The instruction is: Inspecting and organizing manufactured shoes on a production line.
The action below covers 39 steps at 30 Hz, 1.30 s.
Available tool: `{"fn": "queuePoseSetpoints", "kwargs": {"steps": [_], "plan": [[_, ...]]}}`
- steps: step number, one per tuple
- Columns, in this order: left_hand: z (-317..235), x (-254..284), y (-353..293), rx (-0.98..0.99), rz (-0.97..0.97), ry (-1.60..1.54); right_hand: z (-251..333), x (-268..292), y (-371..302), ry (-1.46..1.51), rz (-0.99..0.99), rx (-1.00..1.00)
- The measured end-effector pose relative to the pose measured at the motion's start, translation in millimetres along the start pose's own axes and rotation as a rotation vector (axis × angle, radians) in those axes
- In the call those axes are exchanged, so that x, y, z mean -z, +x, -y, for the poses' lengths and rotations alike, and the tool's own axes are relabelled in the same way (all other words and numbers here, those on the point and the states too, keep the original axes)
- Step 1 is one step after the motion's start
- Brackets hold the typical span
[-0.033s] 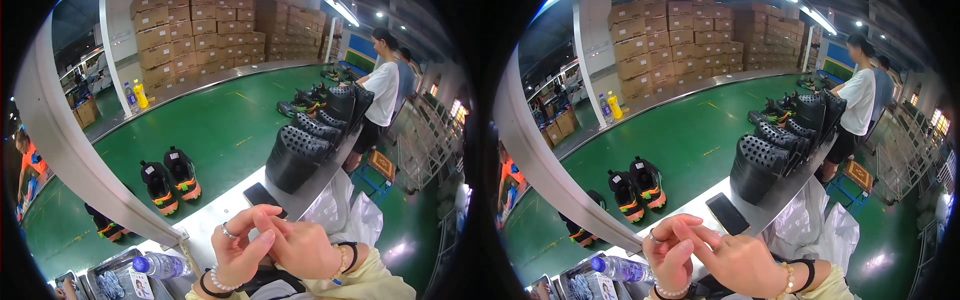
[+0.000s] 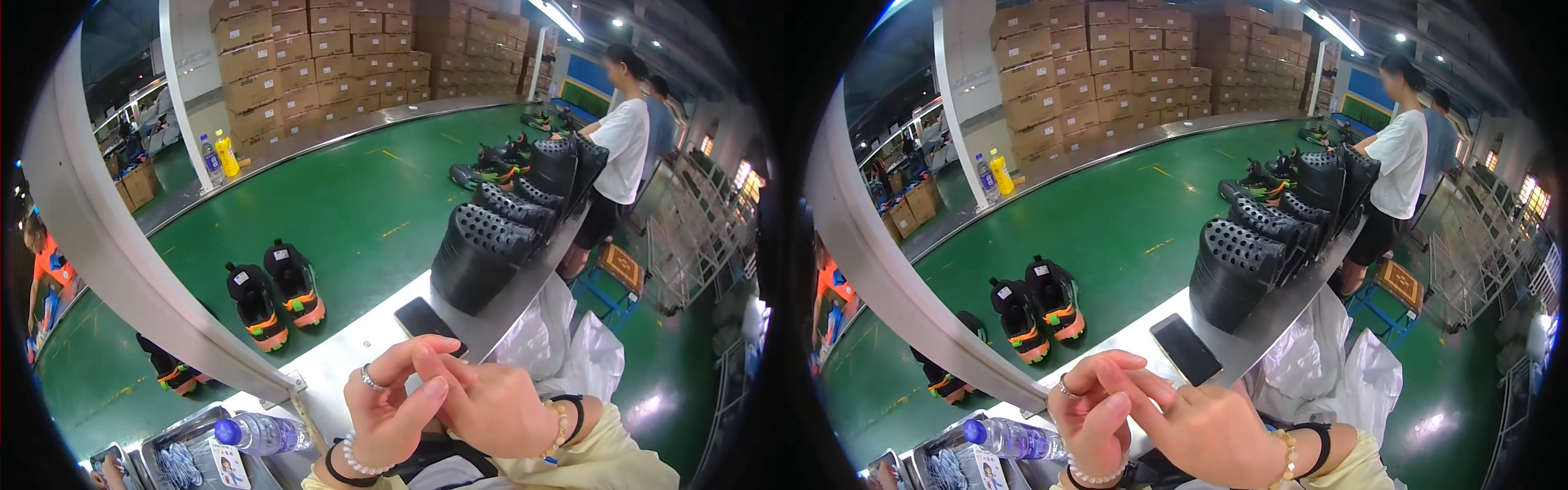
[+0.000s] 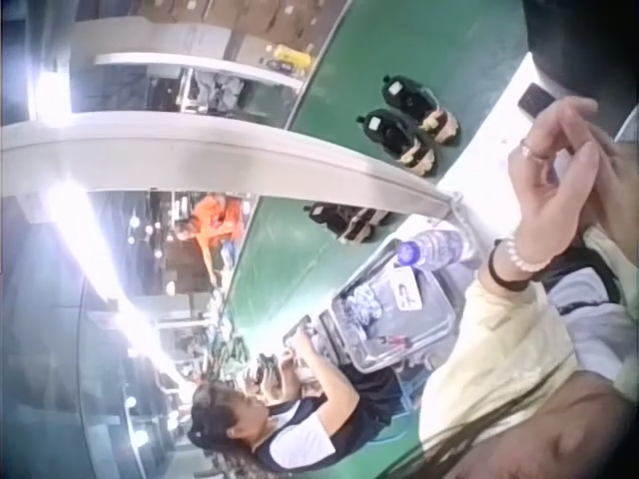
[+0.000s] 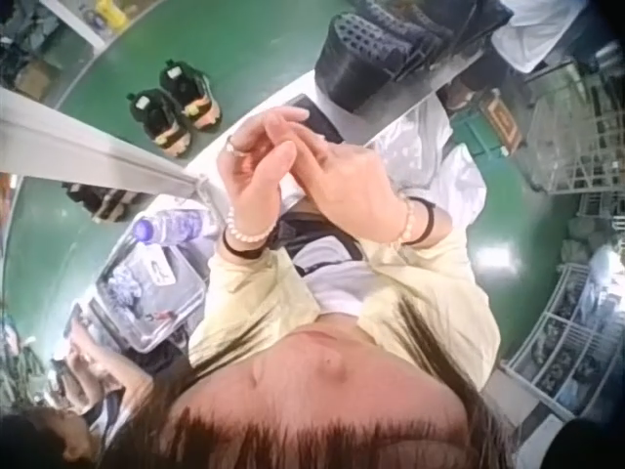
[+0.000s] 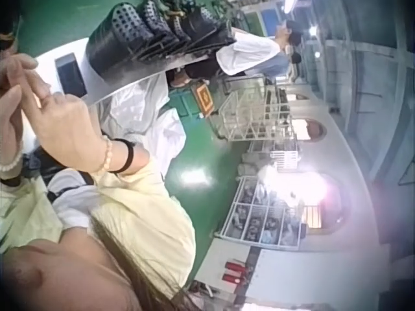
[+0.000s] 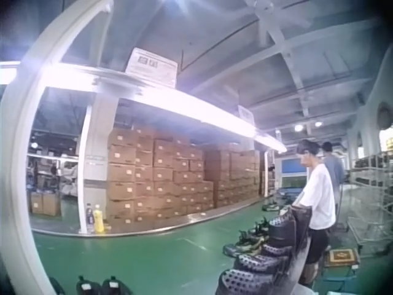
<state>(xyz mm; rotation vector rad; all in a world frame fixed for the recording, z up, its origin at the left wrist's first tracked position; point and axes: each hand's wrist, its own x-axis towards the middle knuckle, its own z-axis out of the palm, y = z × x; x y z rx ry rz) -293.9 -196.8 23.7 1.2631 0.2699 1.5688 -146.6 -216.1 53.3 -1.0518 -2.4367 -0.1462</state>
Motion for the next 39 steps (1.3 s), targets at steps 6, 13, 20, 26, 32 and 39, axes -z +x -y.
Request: {"fn": "queuePoseSetpoints", "kwargs": {"steps": [6, 13, 20, 26, 32, 39], "plan": [[3.2, -5.7, 1.1, 0.109, 0.006, -0.033, -6.3, -0.5, -6.8, -0.049, -0.038, 0.029], [23.3, -6.5, 1.4, 0.226, 0.009, -0.122, -18.7, -8.2, -14.1, -0.115, -0.035, 0.022], [45.0, -10.6, 19.1, 0.235, -0.023, -0.011, -47.9, -23.6, -22.9, -0.077, -0.008, -0.063], [71.3, -11.1, 26.1, 0.251, -0.128, 0.043, -61.3, -31.2, -24.9, 0.121, 0.055, -0.193], [94.7, 2.6, 47.5, 0.055, -0.177, 0.54, -80.0, -0.6, -34.9, 0.914, 0.157, -0.067], [103.8, 12.8, 53.5, -0.051, -0.218, 0.853, -88.1, -66.6, 0.3, 0.893, -1.039, -0.219]]}}
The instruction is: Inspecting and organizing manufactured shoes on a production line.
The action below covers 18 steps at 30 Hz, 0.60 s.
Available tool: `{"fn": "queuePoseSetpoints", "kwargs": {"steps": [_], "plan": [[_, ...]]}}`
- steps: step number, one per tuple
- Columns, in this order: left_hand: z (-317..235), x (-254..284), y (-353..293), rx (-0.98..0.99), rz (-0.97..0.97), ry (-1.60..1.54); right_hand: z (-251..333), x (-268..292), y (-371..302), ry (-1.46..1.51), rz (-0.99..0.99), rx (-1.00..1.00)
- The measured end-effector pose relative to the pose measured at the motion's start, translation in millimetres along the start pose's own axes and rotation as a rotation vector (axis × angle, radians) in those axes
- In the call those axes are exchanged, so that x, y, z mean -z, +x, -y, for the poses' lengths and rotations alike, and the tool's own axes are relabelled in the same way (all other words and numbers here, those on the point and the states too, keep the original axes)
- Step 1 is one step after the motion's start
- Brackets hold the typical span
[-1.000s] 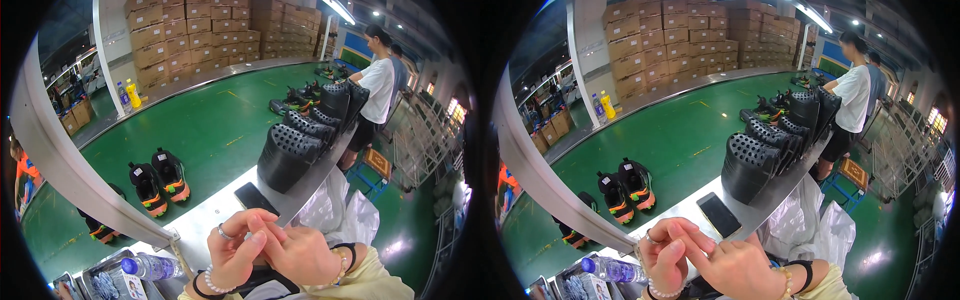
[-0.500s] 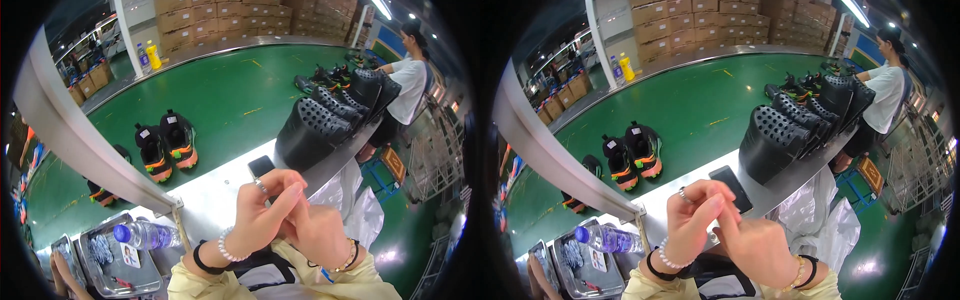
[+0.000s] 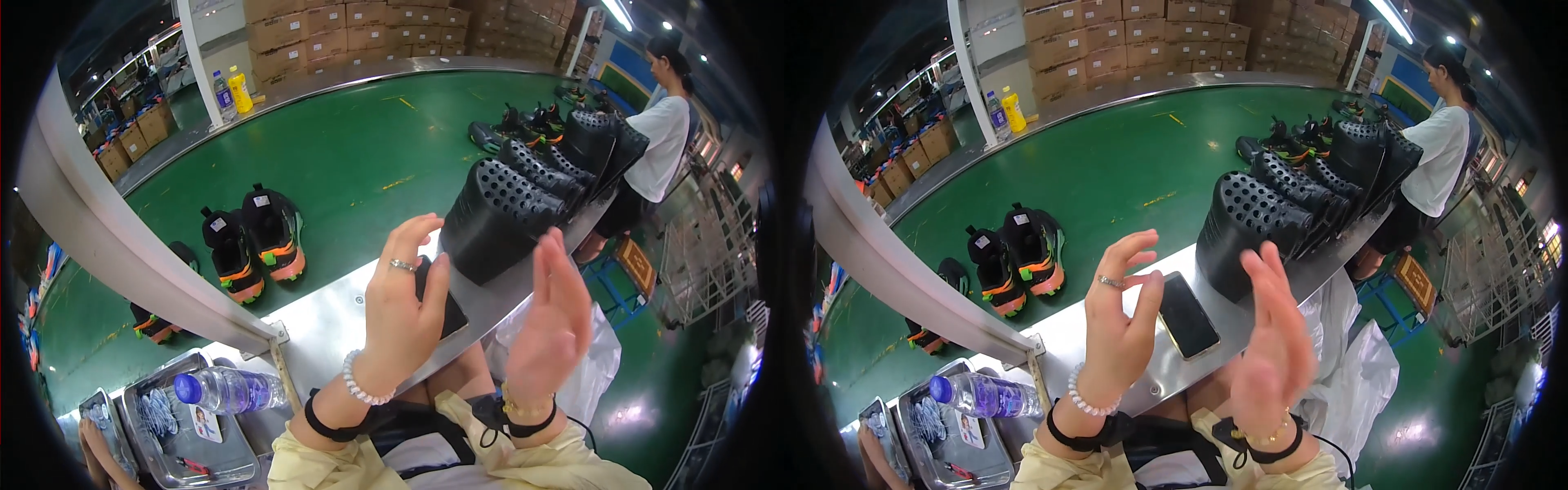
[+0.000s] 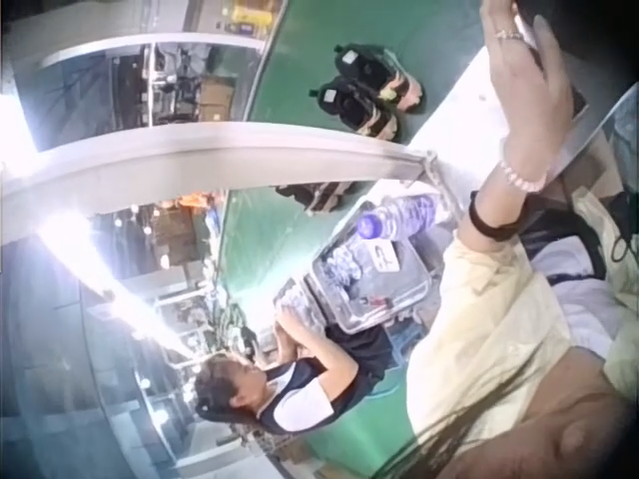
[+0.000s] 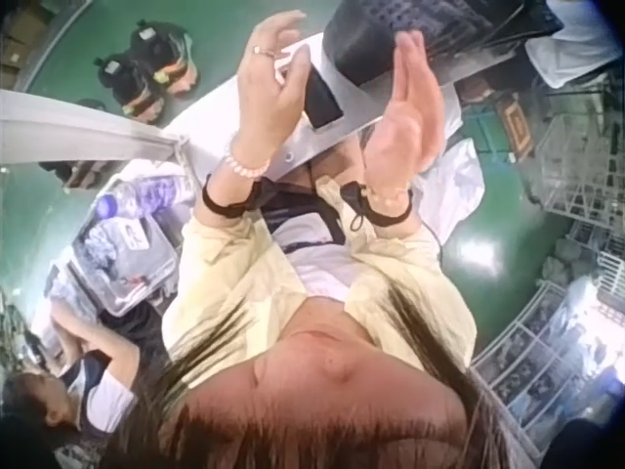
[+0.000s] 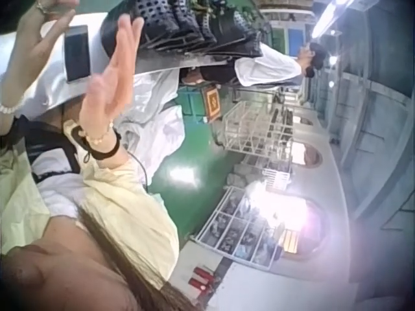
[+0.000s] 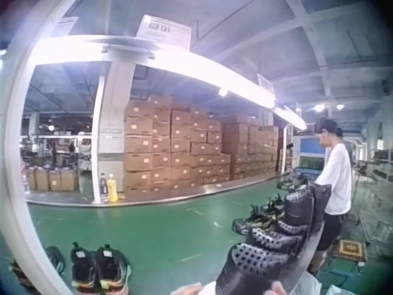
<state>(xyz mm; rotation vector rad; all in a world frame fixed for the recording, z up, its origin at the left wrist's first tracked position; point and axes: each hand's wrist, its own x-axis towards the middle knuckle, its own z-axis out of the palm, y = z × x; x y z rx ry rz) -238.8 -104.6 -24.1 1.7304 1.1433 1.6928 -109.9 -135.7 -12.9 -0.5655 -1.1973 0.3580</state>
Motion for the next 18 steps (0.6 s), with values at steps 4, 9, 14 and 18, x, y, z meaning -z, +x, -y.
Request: {"fn": "queuePoseSetpoints", "kwargs": {"steps": [4, 9, 14, 18], "plan": [[7.3, -0.8, 6.4, -0.061, 0.005, 0.096, 15.7, 29.2, -5.8, 0.553, 0.426, -0.288], [4.2, 1.7, 8.5, -0.038, 0.011, 0.09, 7.0, 16.9, -5.0, 0.253, 0.622, -0.219], [7.7, 2.7, 6.9, -0.05, 0.02, 0.135, 6.2, 22.3, 0.7, 0.303, 0.902, -0.179], [2.8, -1.5, 7.6, -0.028, 0.025, 0.079, 10.4, 22.8, -9.6, 0.298, 0.667, -0.279]]}}
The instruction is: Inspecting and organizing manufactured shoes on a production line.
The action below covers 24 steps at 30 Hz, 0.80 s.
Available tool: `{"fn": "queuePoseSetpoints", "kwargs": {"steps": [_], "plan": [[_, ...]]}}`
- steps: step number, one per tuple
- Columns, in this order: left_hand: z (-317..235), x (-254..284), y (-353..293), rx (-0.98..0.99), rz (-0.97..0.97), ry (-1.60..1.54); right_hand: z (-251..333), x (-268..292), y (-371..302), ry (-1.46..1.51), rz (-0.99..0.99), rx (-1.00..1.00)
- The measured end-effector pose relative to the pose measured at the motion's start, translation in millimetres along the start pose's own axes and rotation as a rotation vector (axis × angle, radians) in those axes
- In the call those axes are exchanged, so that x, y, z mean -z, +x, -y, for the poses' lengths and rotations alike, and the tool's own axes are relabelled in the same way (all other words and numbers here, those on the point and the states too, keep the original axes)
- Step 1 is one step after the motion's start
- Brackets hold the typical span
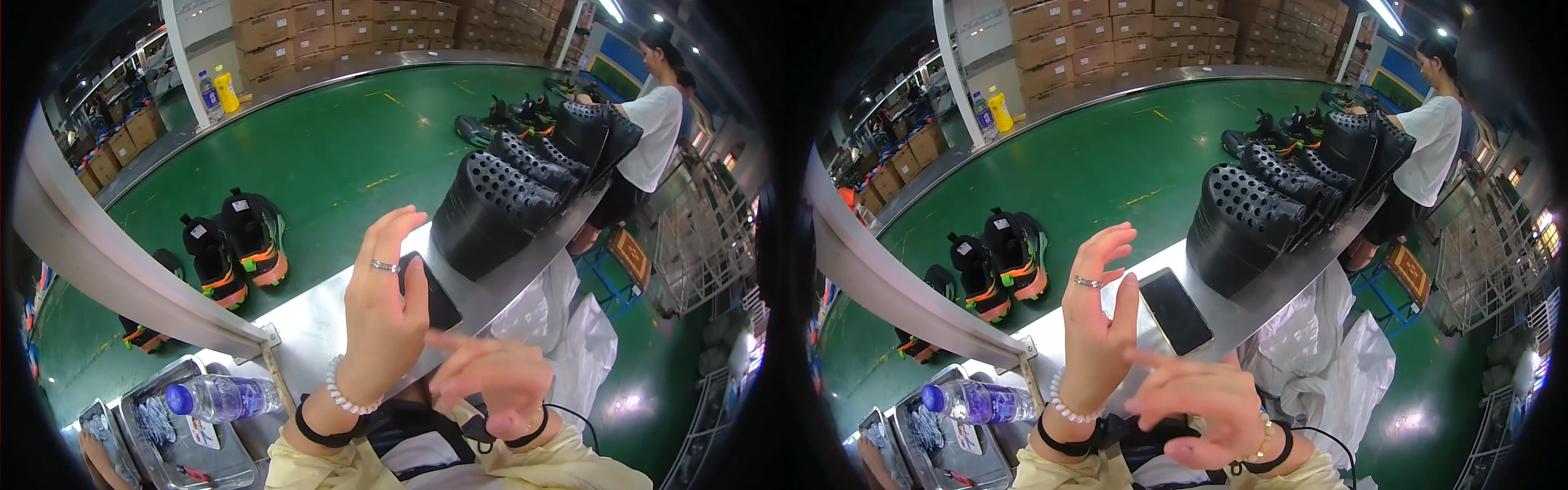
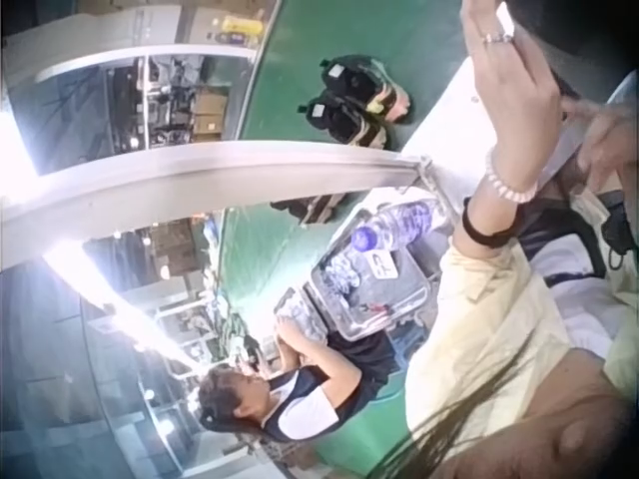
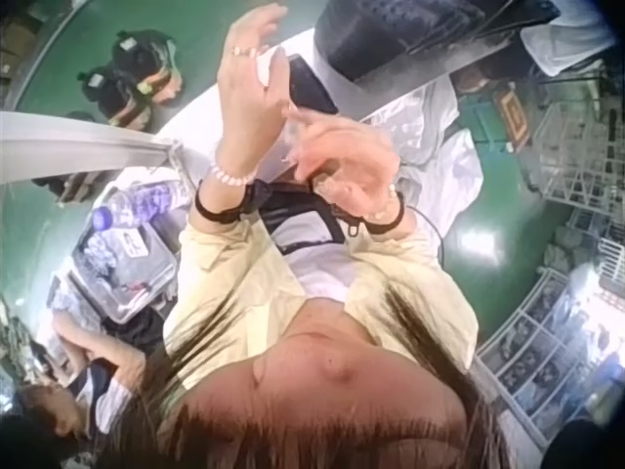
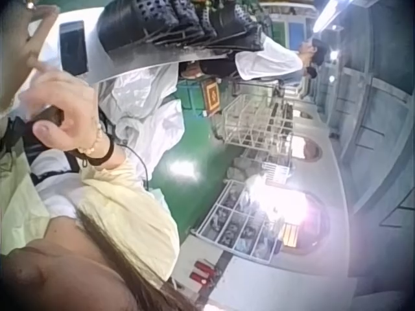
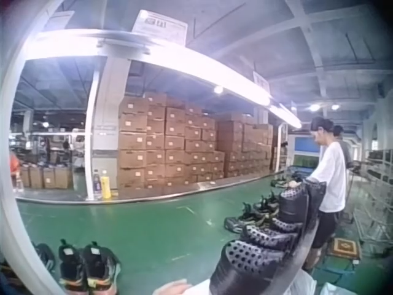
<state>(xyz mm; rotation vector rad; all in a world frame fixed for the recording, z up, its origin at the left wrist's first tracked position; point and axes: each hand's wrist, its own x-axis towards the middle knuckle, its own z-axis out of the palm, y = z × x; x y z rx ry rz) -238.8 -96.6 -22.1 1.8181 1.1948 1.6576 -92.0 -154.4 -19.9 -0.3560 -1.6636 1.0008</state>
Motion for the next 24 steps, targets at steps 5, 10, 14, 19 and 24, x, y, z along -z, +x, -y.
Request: {"fn": "queuePoseSetpoints", "kwargs": {"steps": [5, 10, 14, 19, 24], "plan": [[-0.4, 1.5, 1.6, 0.006, -0.009, 0.001, -2.4, 0.9, 2.5, -0.103, 0.122, -0.003], [1.6, -2.3, 3.4, -0.008, -0.007, -0.04, -4.5, 5.3, -5.9, -0.06, 0.104, 0.05], [3.1, -2.8, 4.1, -0.043, 0.016, -0.058, -11.6, 7.3, -0.6, -0.1, -0.071, 0.01], [-2.2, -7.7, 3.4, -0.142, -0.007, -0.076, -7.4, 12.2, -4.0, 0.256, -0.113, 0.0], [0.3, -10.0, 3.2, -0.149, -0.031, -0.046, -11.3, 12.3, 1.7, -0.213, -0.261, 0.239]]}}
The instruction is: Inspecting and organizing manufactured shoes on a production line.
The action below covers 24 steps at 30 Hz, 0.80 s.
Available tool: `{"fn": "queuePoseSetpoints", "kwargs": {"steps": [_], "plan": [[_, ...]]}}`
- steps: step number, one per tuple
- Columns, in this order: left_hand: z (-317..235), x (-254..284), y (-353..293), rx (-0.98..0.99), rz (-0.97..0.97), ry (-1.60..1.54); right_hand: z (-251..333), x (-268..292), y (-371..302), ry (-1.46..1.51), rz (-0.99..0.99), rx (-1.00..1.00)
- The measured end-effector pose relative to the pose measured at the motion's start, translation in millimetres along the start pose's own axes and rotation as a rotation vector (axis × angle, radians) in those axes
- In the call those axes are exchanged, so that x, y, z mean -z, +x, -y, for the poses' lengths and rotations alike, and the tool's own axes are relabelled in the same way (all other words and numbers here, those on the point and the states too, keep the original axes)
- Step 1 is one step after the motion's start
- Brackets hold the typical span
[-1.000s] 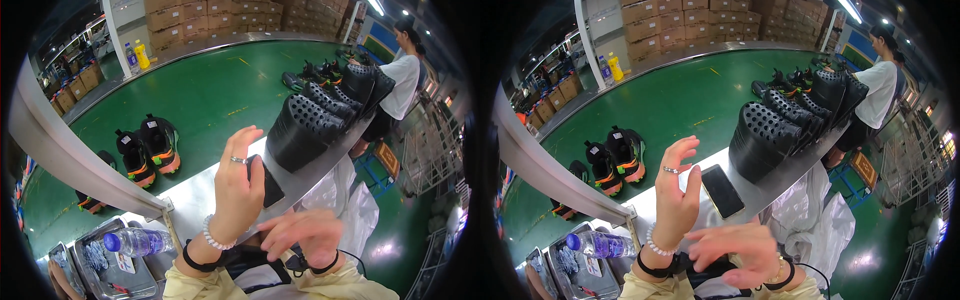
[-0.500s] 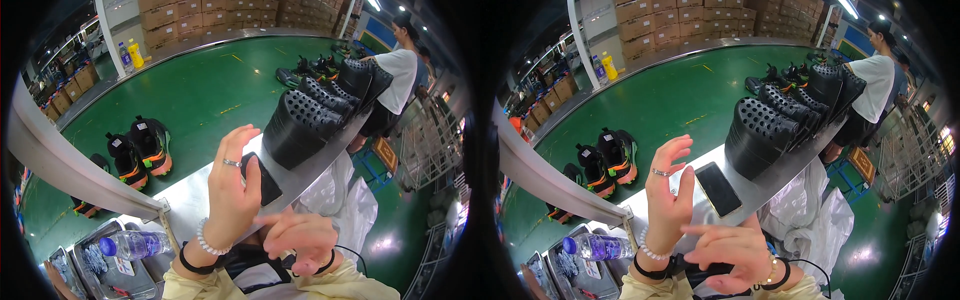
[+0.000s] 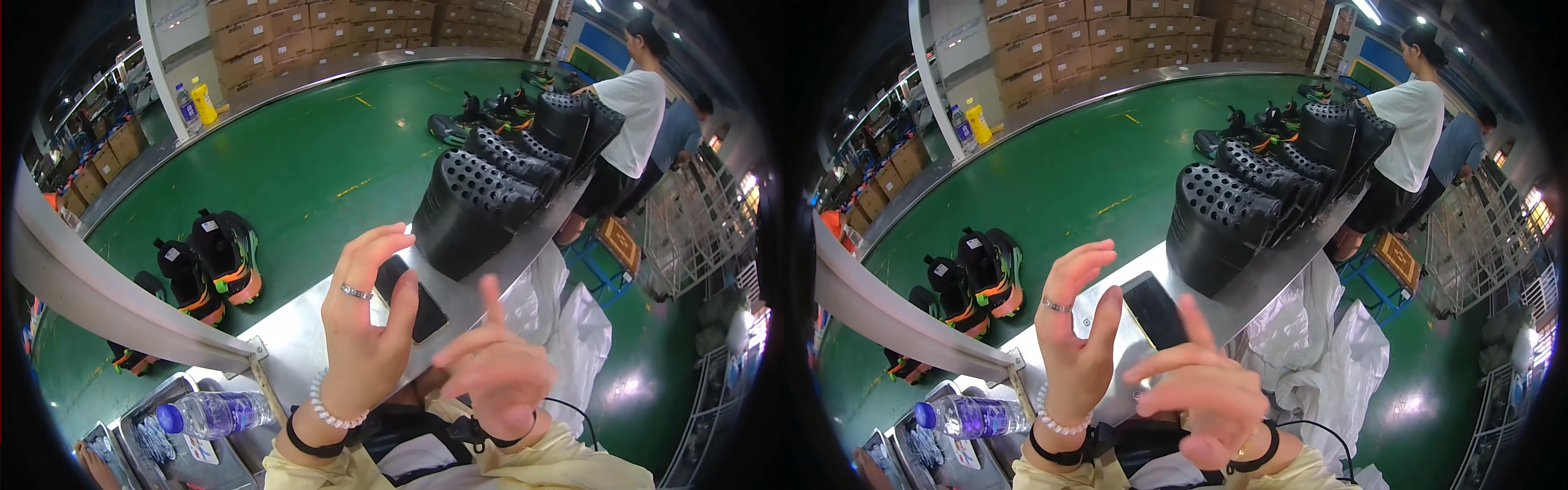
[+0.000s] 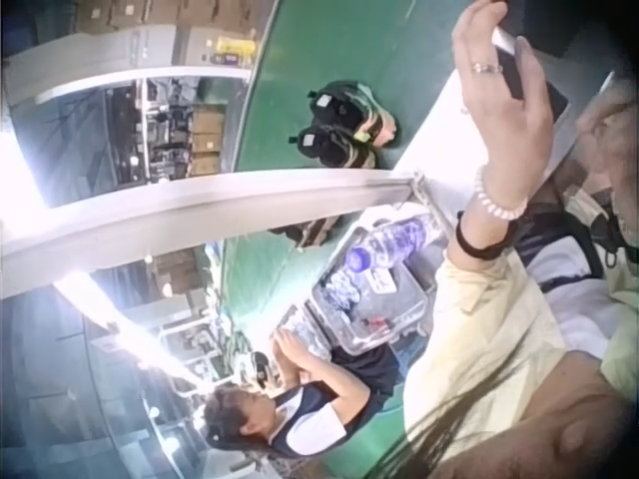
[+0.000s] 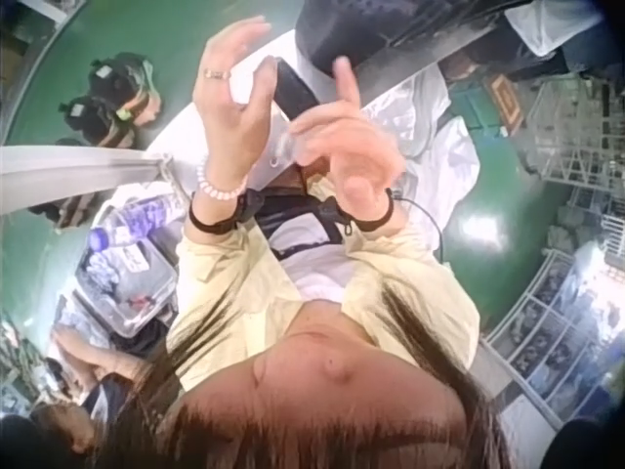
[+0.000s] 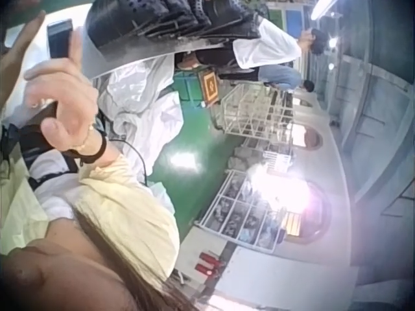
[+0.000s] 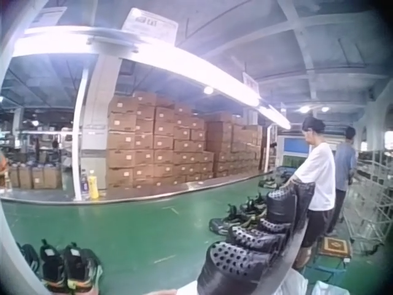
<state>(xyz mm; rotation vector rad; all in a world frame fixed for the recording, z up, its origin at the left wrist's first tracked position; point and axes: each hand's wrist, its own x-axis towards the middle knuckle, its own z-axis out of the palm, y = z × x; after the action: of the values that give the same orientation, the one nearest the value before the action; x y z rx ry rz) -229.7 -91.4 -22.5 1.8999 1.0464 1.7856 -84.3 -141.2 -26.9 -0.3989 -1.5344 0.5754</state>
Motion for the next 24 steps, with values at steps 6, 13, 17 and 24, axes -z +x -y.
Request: {"fn": "queuePoseSetpoints", "kwargs": {"steps": [6, 13, 17, 24], "plan": [[-5.0, -3.7, -1.3, 0.027, 0.008, -0.05, 14.7, 1.8, 3.6, 0.467, 0.292, -0.175], [-4.8, -6.7, 0.8, -0.014, -0.02, -0.034, 3.6, 6.0, -2.7, 0.109, 0.186, 0.046], [-4.0, -5.0, 0.2, 0.0, -0.018, -0.02, 7.4, 0.2, 7.2, 0.208, 0.207, -0.02], [-5.0, -9.6, -0.9, 0.053, 0.014, -0.069, 6.8, 7.4, 1.6, 0.243, 0.343, -0.092]]}}
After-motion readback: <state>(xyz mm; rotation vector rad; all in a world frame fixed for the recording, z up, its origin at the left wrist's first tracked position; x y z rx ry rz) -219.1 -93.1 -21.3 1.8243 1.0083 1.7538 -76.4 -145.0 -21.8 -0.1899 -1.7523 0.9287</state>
